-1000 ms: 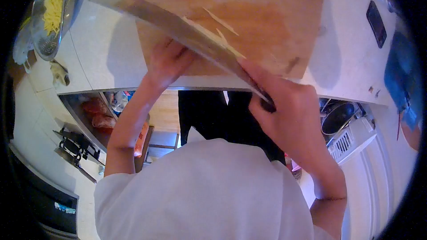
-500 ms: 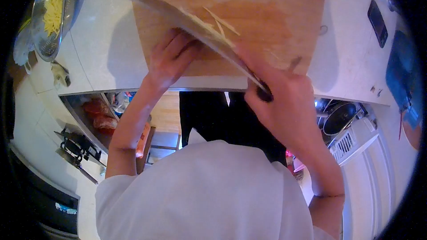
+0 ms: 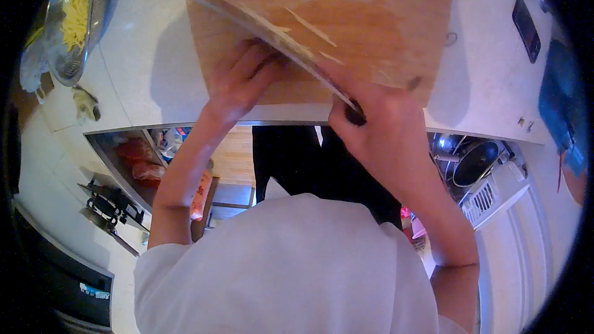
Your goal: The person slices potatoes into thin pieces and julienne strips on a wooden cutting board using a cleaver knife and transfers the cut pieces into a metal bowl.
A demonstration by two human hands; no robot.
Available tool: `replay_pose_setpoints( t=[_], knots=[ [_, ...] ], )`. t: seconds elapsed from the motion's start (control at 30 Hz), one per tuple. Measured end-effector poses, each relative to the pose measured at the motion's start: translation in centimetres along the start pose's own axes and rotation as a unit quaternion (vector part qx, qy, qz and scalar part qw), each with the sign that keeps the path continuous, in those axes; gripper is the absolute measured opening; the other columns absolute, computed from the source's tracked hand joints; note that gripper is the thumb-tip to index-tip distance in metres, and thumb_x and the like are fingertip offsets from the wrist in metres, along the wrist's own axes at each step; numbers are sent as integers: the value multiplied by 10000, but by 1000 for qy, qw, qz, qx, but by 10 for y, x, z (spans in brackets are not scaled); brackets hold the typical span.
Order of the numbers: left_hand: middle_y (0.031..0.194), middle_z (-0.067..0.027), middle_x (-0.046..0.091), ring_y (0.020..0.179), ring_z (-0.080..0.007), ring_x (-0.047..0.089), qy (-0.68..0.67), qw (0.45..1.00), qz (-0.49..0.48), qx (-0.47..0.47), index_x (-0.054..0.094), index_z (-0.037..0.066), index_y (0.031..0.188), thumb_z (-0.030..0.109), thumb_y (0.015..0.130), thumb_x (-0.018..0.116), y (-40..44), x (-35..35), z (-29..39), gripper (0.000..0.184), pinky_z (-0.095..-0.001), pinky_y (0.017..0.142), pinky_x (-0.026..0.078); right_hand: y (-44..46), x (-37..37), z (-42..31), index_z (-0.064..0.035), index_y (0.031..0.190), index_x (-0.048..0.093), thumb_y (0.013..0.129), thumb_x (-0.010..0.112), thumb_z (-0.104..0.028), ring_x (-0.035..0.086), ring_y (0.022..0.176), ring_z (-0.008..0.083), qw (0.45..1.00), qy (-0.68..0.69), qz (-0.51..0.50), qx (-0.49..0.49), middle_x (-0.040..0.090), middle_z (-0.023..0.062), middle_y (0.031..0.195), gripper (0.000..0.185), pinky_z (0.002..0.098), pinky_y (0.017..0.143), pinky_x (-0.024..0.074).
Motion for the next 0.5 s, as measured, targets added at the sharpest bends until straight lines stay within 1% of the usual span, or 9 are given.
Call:
replay_pose_setpoints(
  t=[0.03, 0.13, 0.23, 0.33, 0.43, 0.5],
  knots=[
    [906, -8, 596, 834, -177, 597, -2, 1000, 1, 2, 619, 132, 822, 98, 627, 624, 0, 1, 0, 199, -239, 523, 504, 1, -2, -1, -39, 1093, 608, 738, 574, -7, 466, 443, 174, 1000, 9, 6, 1, 519, 125, 557, 358, 266, 502, 405],
    [901, -10, 598, 816, -177, 600, -1, 1000, 12, 11, 616, 129, 830, 94, 622, 616, 1, -2, 1, 211, -239, 522, 503, -11, -12, 0, -117, 1104, 608, 709, 584, -29, 604, 570, 289, 996, 6, -60, 63, 615, 174, 710, 406, 355, 572, 483],
    [904, -13, 602, 825, -178, 601, 8, 1000, 14, 14, 615, 124, 843, 94, 621, 610, 0, -3, 1, 224, -240, 522, 503, -20, -15, 1, -103, 1073, 624, 709, 583, -29, 603, 569, 290, 996, 5, -48, 80, 615, 177, 710, 374, 344, 576, 483],
    [909, -17, 607, 831, -180, 603, -11, 1000, 9, 13, 614, 118, 848, 96, 624, 609, -1, -2, 0, 226, -241, 524, 502, -15, -8, 3, -12, 1059, 610, 754, 572, -41, 444, 439, 149, 999, 10, -28, 28, 476, 112, 523, 308, 253, 491, 382],
    [935, -28, 610, 841, -192, 603, -19, 1000, 4, 4, 613, 113, 852, 107, 626, 608, -2, -4, 0, 226, -261, 582, 512, 1, 4, 0, -12, 1058, 610, 753, 575, -40, 435, 439, 139, 1000, -2, 5, -20, 453, 103, 512, 308, 255, 490, 380],
    [958, -35, 618, 845, -200, 605, -35, 999, -9, 1, 622, 108, 851, 106, 633, 616, -7, -20, 5, 218, -276, 627, 514, 8, 0, -6, -20, 1064, 610, 753, 578, -41, 440, 442, 135, 1000, -2, -9, 2, 453, 105, 513, 313, 257, 493, 386]
  ],
)
Point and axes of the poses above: each hand's wrist, its own y-axis towards the middle knuckle, its own x-axis out of the palm, z = x × y, the point moved 7 cm from there along y, towards the middle knuckle
